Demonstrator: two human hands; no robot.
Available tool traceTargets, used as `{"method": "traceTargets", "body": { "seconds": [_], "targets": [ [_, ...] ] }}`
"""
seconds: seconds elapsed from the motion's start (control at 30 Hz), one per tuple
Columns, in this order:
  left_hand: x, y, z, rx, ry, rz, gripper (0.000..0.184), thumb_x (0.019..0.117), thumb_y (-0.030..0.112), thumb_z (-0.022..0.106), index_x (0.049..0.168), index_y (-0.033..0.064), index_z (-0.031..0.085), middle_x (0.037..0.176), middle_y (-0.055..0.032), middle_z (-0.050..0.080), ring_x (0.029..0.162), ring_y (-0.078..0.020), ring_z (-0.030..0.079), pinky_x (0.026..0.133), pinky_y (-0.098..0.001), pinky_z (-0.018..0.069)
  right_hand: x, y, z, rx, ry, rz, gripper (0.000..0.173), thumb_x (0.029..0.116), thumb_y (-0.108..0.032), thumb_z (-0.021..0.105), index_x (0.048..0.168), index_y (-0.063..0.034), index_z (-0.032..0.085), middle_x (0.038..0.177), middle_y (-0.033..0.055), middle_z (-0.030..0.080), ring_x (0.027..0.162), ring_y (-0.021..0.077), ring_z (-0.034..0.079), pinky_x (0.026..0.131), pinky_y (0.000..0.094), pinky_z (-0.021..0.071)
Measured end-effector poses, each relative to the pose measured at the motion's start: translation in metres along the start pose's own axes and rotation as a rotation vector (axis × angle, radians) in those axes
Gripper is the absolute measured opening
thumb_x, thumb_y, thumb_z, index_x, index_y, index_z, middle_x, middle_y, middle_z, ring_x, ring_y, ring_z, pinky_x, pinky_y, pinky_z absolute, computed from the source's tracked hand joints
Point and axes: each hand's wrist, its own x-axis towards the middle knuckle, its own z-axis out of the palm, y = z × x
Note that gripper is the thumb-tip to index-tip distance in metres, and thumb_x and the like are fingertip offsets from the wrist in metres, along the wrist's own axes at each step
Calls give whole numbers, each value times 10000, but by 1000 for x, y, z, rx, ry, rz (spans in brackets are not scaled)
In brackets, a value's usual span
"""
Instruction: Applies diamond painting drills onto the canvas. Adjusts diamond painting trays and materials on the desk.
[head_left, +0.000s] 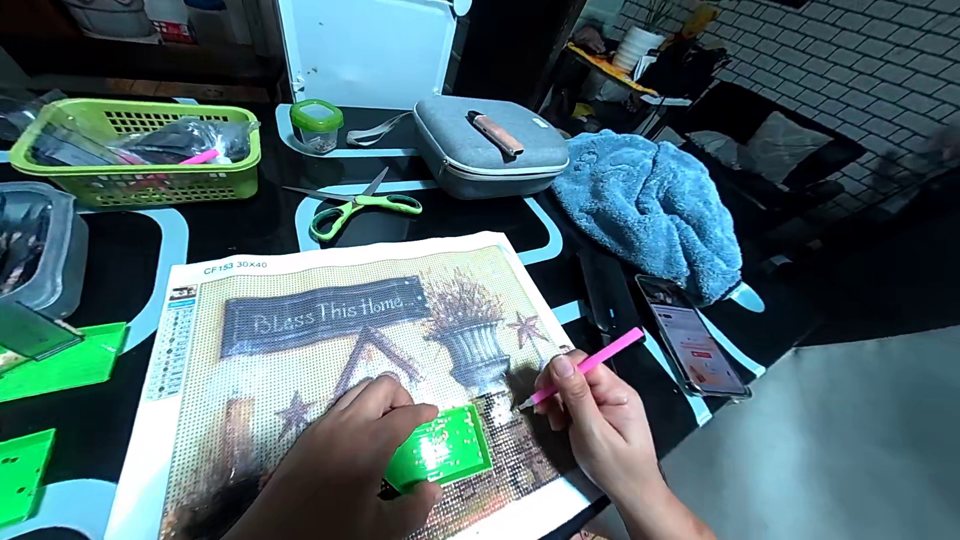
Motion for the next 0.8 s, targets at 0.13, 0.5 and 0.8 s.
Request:
{"method": "traceTargets", "body": {
  "seconds": [0.13, 0.5, 0.8],
  "targets": [
    [0, 0, -2, -9, -14, 1, 485, 812, 455, 730, 1192, 155, 755, 1010, -50, 687, 873, -184, 663, 722, -328, 566, -2, 1, 2, -29, -28, -55, 310, 1101, -291, 481, 878, -134, 630, 720, -92, 623, 629, -52, 580, 582, 108, 490],
    [-1, 0, -2, -14, -30, -12, 483, 815, 449, 732, 1202, 162, 752, 1015, -46, 681, 887, -187, 660, 728, -329, 562, -3, 2, 3, -230, -96, -207, 354, 1108, -290, 463, 908, -57, 639, 758, -23, 644, 685, -52, 602, 625, 101, 501],
    [-1, -1, -2, -18, -29, -10, 486, 816, 452, 733, 1205, 162, 751, 1006, -44, 677, 881, -177, 655, 724, -316, 560, -5, -1, 7, -487, -87, -319, 379, 1111, -310, 440, 903, -50, 622, 708, 26, 598, 647, 24, 580, 615, 158, 487]
  ]
}}
